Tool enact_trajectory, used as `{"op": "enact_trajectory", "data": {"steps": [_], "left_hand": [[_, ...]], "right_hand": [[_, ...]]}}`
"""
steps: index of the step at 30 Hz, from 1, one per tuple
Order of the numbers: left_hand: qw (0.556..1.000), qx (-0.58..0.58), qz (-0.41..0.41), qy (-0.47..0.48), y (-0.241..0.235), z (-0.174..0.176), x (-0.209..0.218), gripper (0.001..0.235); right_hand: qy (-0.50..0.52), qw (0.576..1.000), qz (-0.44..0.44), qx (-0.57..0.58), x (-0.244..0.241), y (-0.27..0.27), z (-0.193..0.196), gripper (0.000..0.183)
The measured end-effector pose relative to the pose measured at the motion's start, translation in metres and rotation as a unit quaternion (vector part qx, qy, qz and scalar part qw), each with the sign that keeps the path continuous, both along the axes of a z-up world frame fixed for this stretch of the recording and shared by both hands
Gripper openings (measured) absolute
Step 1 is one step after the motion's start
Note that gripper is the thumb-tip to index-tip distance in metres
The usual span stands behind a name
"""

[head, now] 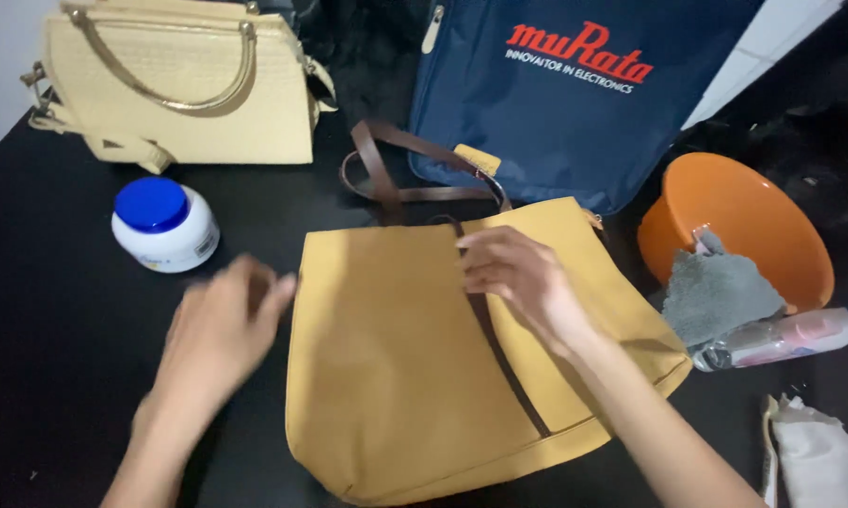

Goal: Applying leather conditioner or polish from a jar onto the front surface of a yellow leather bag and rubbing it in by hand.

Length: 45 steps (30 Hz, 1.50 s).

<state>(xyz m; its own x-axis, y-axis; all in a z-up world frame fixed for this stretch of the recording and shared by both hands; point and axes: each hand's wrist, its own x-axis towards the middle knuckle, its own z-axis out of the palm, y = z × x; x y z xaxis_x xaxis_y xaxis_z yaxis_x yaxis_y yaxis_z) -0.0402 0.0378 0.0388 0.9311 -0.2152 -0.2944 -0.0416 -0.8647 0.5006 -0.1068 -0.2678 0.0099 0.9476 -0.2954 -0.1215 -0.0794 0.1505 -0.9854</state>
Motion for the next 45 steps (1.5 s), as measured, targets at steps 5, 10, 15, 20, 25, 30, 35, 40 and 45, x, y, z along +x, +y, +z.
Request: {"op": "enact_trajectory", "data": {"steps": [5,10,15,20,25,30,35,40,45], "left_hand": [[0.949,-0.310,0.062,0.014,-0.031,-0.078,0.091,0.039],[0.923,-0.376,0.075,-0.024,-0.026,-0.091,0.078,0.017],[0.892,-0.428,0.142,0.027,-0.031,-0.063,0.067,0.014],[0.803,-0.524,0.189,0.210,-0.021,-0.050,0.074,0.031],[0.779,-0.519,0.240,0.258,-0.024,-0.019,0.067,0.043],[0.786,-0.524,0.219,0.244,-0.029,-0.029,0.064,0.045],[0.759,-0.555,0.242,0.238,-0.031,-0.031,0.063,0.042],[0.760,-0.560,0.230,0.238,-0.029,-0.036,0.064,0.041],[0.764,-0.558,0.226,0.235,-0.028,-0.039,0.065,0.040]], "right_hand": [[0.104,0.992,-0.008,-0.063,0.024,0.056,0.001,0.035],[0.110,0.952,-0.039,-0.282,0.016,0.080,0.006,0.044],[0.042,0.919,0.068,-0.385,0.034,0.108,0.011,0.049],[-0.017,0.885,0.141,-0.444,0.059,0.123,0.029,0.043],[-0.127,0.848,0.106,-0.504,0.065,0.113,-0.011,0.040],[-0.169,0.851,0.116,-0.484,0.071,0.112,-0.024,0.036],[-0.157,0.857,0.133,-0.473,0.071,0.108,-0.026,0.033],[-0.170,0.854,0.115,-0.478,0.072,0.107,-0.032,0.031],[-0.171,0.840,0.122,-0.500,0.069,0.109,-0.025,0.029]]}}
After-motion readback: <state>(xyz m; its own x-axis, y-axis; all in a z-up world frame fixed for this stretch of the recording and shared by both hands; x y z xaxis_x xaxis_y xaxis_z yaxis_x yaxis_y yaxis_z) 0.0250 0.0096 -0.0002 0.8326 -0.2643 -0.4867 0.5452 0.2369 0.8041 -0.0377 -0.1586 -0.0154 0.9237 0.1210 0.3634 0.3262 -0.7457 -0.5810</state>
